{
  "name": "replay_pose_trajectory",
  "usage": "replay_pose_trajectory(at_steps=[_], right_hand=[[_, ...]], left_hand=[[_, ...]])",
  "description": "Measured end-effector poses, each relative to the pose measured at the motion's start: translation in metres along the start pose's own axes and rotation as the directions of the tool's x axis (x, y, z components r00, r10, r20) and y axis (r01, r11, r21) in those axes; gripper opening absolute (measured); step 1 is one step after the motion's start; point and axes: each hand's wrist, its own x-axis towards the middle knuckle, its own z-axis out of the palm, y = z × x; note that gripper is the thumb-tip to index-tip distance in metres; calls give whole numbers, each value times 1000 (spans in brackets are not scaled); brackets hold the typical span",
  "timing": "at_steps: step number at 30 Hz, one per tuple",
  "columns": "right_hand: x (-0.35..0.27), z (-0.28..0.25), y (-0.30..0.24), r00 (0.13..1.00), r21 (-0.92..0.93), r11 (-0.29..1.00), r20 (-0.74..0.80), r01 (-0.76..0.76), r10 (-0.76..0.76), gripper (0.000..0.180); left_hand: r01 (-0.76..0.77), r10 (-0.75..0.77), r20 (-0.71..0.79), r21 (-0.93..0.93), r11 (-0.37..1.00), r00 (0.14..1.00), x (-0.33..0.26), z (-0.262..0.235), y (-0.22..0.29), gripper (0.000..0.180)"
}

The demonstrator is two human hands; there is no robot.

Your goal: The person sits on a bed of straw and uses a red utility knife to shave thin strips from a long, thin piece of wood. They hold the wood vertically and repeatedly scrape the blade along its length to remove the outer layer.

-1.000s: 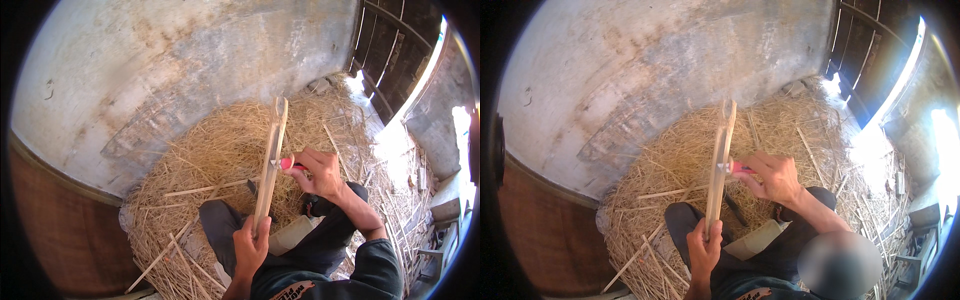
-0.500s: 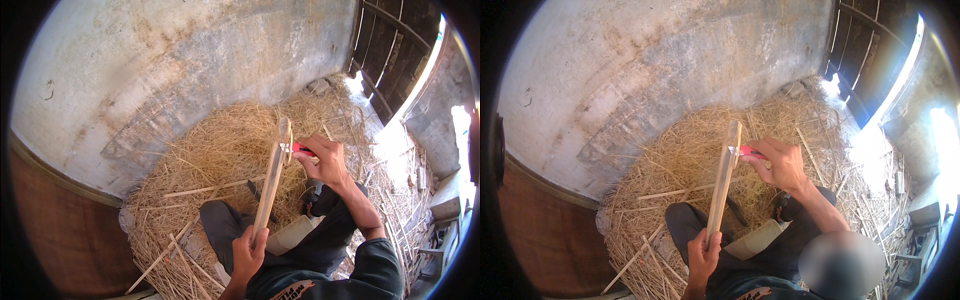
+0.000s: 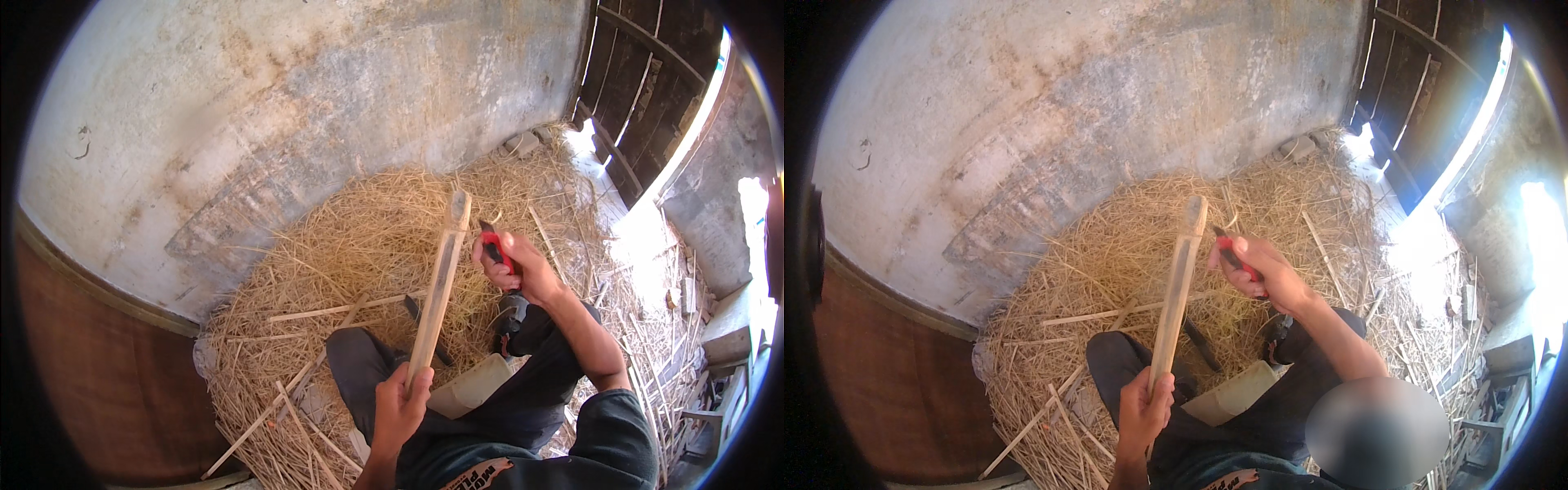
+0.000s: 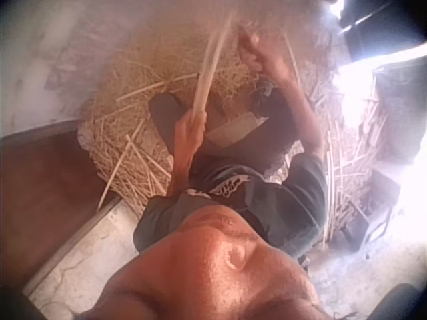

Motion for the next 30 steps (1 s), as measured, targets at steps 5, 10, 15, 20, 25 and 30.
replay_pose_trajectory(at_steps=[5,10,15,20,25,30], right_hand=[[0,8,-1,864,-668,716,-221,204,-453,43],[4,17,1,774,-822,538,-215,186,-596,48],[7,14,4,717,-903,410,-201,129,-667,33],[15,-1,14,636,-922,316,-107,225,-764,25],[12,-4,8,739,-907,396,-170,140,-652,21],[8,-15,2,873,-460,870,-336,176,-354,20]], left_hand=[[-217,256,-97,301,929,962,14,2,-10,29],[-226,285,-124,356,907,950,12,13,9,32],[-217,266,-88,371,903,960,11,17,7,34],[-232,273,-65,364,902,960,11,18,2,34],[-225,250,-31,337,914,968,11,12,2,33],[-127,127,17,197,972,992,17,1,-13,30]])
